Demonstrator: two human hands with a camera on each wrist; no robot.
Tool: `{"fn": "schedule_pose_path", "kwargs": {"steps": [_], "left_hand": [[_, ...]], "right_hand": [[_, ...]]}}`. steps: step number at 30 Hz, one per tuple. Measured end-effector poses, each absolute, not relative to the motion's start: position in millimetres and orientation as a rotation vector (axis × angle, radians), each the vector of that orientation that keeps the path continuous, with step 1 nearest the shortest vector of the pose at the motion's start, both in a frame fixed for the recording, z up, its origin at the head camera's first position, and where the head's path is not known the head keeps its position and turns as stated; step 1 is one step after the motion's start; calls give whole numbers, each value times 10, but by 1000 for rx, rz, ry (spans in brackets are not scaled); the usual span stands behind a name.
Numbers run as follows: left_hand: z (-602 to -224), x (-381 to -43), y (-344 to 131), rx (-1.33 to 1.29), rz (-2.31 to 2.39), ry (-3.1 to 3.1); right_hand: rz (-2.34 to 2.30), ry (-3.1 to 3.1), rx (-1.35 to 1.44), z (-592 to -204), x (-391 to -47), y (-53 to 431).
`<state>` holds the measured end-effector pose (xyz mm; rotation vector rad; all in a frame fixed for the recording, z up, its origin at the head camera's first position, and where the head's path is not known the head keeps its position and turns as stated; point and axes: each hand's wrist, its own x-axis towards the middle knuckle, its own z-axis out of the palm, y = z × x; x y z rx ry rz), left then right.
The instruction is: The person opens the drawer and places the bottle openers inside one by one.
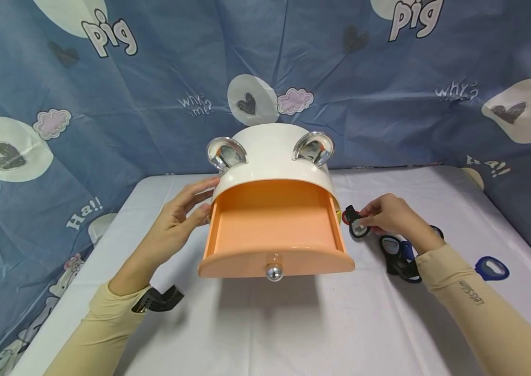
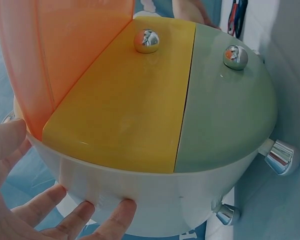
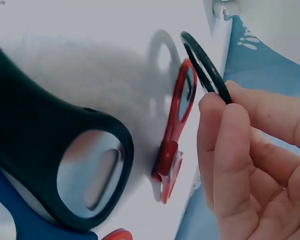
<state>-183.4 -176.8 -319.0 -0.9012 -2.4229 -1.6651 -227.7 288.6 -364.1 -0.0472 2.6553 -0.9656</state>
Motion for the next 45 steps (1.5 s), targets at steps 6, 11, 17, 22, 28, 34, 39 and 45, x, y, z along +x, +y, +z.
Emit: {"fn": "schedule_pose_path", "kwargs": {"steps": [6, 11, 17, 22, 28, 34, 39, 45], "left_hand": [[-3195, -1828, -1777, -895, -1677, -2420], [-3201, -1829, -1777, -897, -1680, -2415], [-3208, -1831, -1777, -900, -1687, -2408], [-3206, -1830, -1774, -900, -1682, -2411], [-3200, -1832, -1771, -903, -1681, -2408], [-3199, -1843, -1769, -916, -1699, -2393], [-3197, -1839, -1768, -915, -1695, -2393], [-3200, -1842, -1770, -925, -1712, -2379]], "right_hand": [[-948, 2679, -58, -3578, -2286, 2926], [-982, 2686, -61, -3515, -2278, 2971], [-995, 2714, -66, -3368, -2247, 3019], [-1018, 2746, -79, -3195, -2195, 3070], [-968, 2843, -82, -2911, -2036, 3118], [-890, 2957, -55, -2665, -1871, 3093], [-883, 3034, -52, -2530, -1755, 3037], [-870, 3102, -60, -2376, -1597, 2949]]}}
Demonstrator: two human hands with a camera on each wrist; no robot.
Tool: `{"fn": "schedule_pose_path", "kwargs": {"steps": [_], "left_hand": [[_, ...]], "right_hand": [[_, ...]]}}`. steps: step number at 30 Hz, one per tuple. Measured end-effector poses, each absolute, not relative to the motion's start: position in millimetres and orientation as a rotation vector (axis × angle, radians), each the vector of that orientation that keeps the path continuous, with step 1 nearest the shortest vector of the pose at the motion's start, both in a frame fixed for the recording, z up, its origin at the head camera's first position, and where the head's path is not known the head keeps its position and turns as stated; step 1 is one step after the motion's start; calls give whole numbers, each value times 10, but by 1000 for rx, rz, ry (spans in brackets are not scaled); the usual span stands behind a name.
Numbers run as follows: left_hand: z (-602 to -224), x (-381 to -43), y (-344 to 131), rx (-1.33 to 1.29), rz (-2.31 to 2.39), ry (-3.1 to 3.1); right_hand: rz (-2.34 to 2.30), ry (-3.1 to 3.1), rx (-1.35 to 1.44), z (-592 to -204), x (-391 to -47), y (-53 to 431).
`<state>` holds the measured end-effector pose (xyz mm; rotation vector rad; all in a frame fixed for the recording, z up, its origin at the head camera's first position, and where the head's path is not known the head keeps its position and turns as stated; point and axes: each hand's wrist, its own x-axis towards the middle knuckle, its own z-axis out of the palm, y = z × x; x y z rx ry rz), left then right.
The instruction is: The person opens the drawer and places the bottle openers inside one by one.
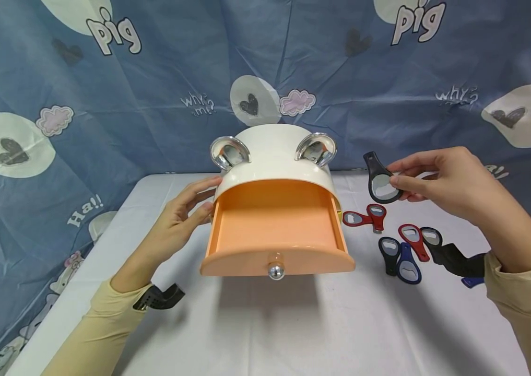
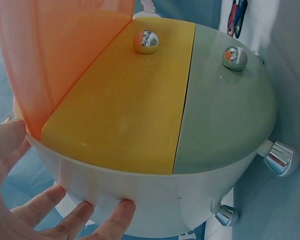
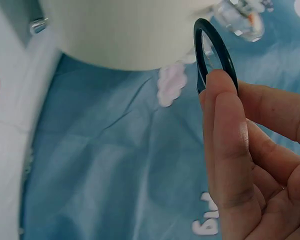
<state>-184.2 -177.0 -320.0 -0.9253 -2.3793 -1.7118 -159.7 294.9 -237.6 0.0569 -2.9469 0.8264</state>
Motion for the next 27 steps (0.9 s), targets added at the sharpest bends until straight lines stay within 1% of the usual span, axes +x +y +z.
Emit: {"fn": "schedule_pose_path", "kwargs": {"steps": [8, 19, 27], "left_hand": [[-3192, -1840, -1773, -927, -1712, -2381], [-3196, -1845, -1770, -932, -1704, -2376], [-3207, -1845, -1776, -926, -1698, -2379]], "right_hand": [[829, -2890, 98, -2229, -1434, 2782], [845, -2807, 189, -2127, -1242, 2581], [867, -2855, 302, -1991, -1161, 2366]]}}
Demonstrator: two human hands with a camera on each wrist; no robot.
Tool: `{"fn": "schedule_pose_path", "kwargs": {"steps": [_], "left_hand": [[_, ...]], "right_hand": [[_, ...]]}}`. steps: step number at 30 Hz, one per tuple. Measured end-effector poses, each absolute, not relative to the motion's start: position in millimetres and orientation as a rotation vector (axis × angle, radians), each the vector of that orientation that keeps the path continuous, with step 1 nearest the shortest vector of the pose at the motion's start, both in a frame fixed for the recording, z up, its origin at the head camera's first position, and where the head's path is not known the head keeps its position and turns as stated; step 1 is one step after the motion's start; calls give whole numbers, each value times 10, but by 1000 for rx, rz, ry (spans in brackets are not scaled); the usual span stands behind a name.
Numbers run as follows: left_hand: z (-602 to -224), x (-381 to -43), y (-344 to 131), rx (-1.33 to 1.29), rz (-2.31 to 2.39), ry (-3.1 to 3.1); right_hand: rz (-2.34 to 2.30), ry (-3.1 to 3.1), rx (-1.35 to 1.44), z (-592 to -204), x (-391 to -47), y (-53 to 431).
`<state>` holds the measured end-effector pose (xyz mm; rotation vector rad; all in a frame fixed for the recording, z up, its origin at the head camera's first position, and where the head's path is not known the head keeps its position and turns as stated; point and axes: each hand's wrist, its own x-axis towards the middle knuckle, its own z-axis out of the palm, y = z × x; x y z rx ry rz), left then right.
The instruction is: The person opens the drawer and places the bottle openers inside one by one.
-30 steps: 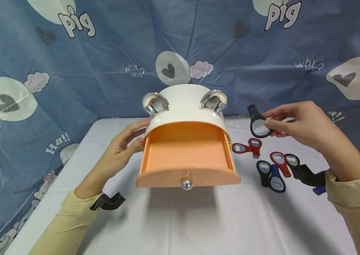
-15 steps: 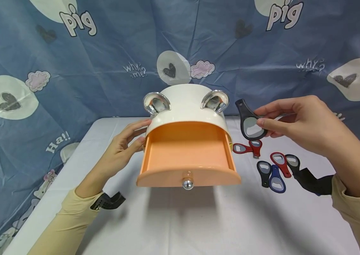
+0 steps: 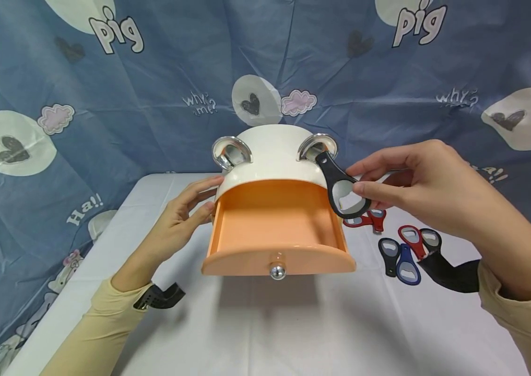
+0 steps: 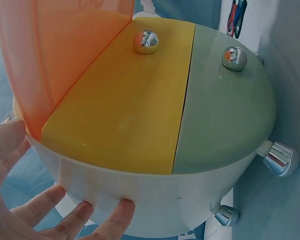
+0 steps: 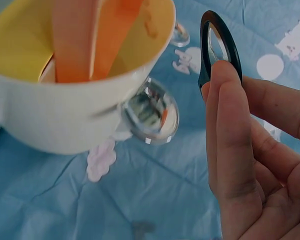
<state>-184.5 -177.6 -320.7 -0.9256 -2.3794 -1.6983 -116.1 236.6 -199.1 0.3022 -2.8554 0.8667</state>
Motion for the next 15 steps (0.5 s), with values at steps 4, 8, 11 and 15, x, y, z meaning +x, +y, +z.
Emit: {"fn": "schedule_pose_path", "kwargs": {"steps": [4, 8, 11, 15], "left_hand": [[-3213, -1847, -1779, -929, -1703, -2374], [-3218, -1850, -1777, -935, -1712, -2365], [-3221, -1853, -1776, -938, -1713, -2364], [-3221, -1856, -1778, -942, -1718, -2360]], "right_hand": [[870, -2869, 369, -1938, -1168, 2237], [885, -2907, 416, -1896, -1182, 2109], [891, -2938, 454, -1868, -1191, 2012], [923, -2973, 543, -1844, -1235, 1899]]}}
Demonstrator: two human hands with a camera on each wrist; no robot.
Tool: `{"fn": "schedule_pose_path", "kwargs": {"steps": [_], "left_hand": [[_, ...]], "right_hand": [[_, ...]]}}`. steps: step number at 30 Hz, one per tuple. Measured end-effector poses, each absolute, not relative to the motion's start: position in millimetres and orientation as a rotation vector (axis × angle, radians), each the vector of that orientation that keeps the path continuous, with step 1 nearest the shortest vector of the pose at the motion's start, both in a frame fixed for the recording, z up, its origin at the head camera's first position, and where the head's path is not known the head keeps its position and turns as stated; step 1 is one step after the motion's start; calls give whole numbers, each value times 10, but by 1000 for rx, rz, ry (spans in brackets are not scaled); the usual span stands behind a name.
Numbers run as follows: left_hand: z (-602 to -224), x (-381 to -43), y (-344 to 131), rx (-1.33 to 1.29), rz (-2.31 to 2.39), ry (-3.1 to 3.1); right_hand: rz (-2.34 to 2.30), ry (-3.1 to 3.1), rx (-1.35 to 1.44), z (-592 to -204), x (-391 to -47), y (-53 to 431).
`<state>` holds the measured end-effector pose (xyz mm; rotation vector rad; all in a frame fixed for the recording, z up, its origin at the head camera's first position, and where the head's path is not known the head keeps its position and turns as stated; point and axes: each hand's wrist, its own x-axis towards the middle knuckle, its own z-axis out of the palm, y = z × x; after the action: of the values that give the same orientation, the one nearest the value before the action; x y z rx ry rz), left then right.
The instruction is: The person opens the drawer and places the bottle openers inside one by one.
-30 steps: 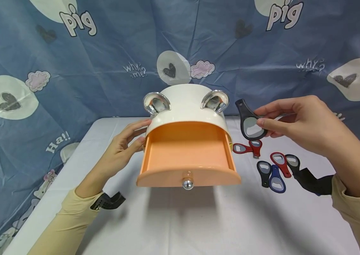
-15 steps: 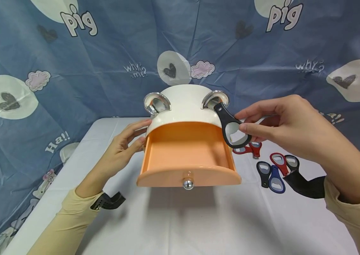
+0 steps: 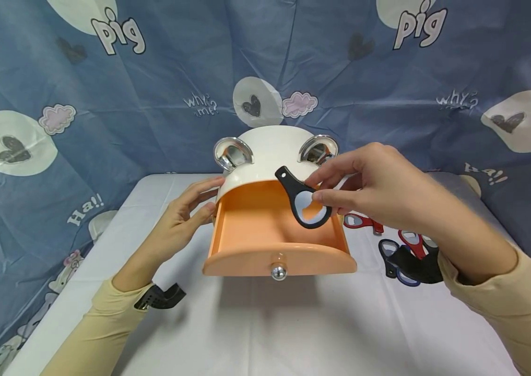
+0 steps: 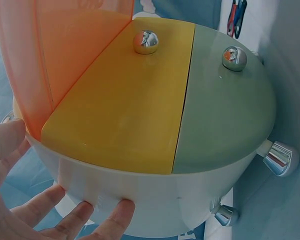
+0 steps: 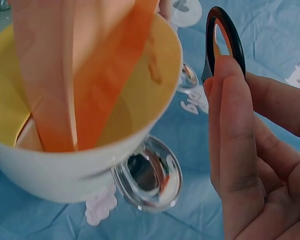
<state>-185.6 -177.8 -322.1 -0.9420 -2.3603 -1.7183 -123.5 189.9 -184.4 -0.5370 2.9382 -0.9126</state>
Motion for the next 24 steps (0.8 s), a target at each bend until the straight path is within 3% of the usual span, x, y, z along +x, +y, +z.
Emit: {"fn": "schedule_pose_path", "kwargs": {"steps": [24], "left_hand": [[-3226, -1863, -1787, -933, -1688, -2380]], "right_hand": [[-951, 2565, -728, -1723, -1548, 1356]]}}
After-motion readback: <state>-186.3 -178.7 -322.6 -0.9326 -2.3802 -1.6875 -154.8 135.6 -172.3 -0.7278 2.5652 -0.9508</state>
